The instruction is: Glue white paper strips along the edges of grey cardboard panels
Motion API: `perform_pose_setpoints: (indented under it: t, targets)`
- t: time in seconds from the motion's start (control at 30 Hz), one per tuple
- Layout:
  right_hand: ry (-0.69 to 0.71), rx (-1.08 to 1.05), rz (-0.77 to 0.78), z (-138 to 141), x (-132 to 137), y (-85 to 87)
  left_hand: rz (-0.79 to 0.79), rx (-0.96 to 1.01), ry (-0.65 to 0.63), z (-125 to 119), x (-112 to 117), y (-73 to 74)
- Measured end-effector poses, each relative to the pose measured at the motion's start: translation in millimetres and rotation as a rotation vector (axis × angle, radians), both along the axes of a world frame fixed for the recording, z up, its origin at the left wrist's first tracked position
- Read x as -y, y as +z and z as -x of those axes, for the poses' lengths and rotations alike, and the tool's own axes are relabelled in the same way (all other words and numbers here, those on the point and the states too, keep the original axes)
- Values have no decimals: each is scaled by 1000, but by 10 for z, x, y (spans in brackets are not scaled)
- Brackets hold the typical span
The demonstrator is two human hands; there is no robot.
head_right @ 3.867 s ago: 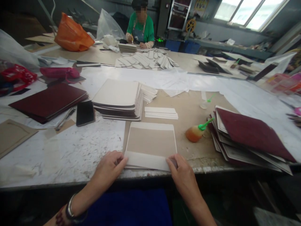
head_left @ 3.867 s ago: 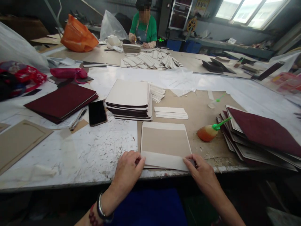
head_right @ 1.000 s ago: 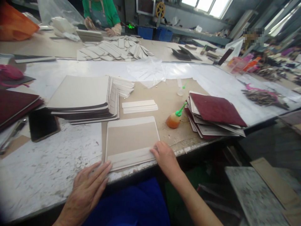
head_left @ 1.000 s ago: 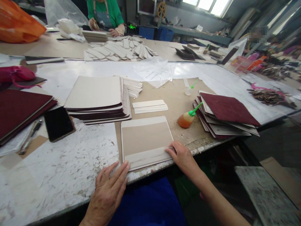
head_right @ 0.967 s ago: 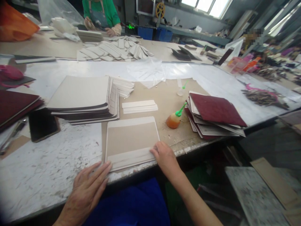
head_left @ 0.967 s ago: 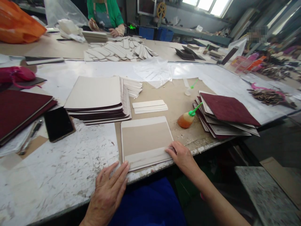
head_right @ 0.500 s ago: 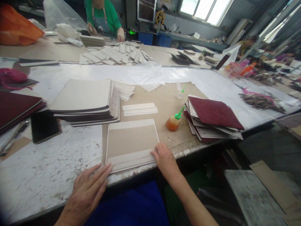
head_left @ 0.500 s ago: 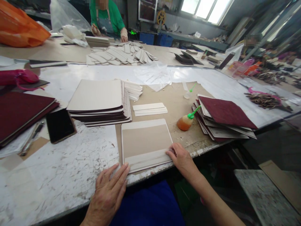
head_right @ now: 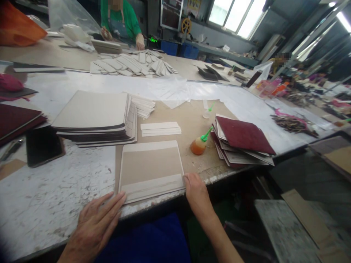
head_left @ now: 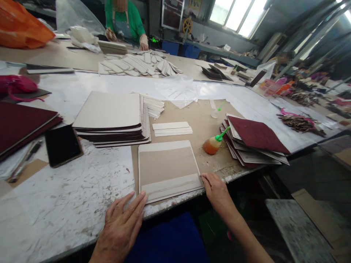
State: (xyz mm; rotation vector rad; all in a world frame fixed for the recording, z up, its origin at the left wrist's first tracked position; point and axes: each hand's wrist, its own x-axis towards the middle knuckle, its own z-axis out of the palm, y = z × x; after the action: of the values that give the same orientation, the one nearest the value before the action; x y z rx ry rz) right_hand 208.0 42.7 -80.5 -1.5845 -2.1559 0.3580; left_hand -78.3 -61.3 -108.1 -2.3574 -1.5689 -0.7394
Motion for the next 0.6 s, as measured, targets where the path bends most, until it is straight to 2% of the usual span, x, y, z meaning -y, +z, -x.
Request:
perform_pose_setpoints:
  t: [0.1,0.33,0.6]
  targets:
    - [-7,-17,7,19,16,-2,13,44,10,-3,3,7]
    - [-99,-35,71,52,-10,-33,0,-28,-1,12,3,-9]
    - [-129,-88,177,57,-32,-22,6,-28,-4,5,-12,19]
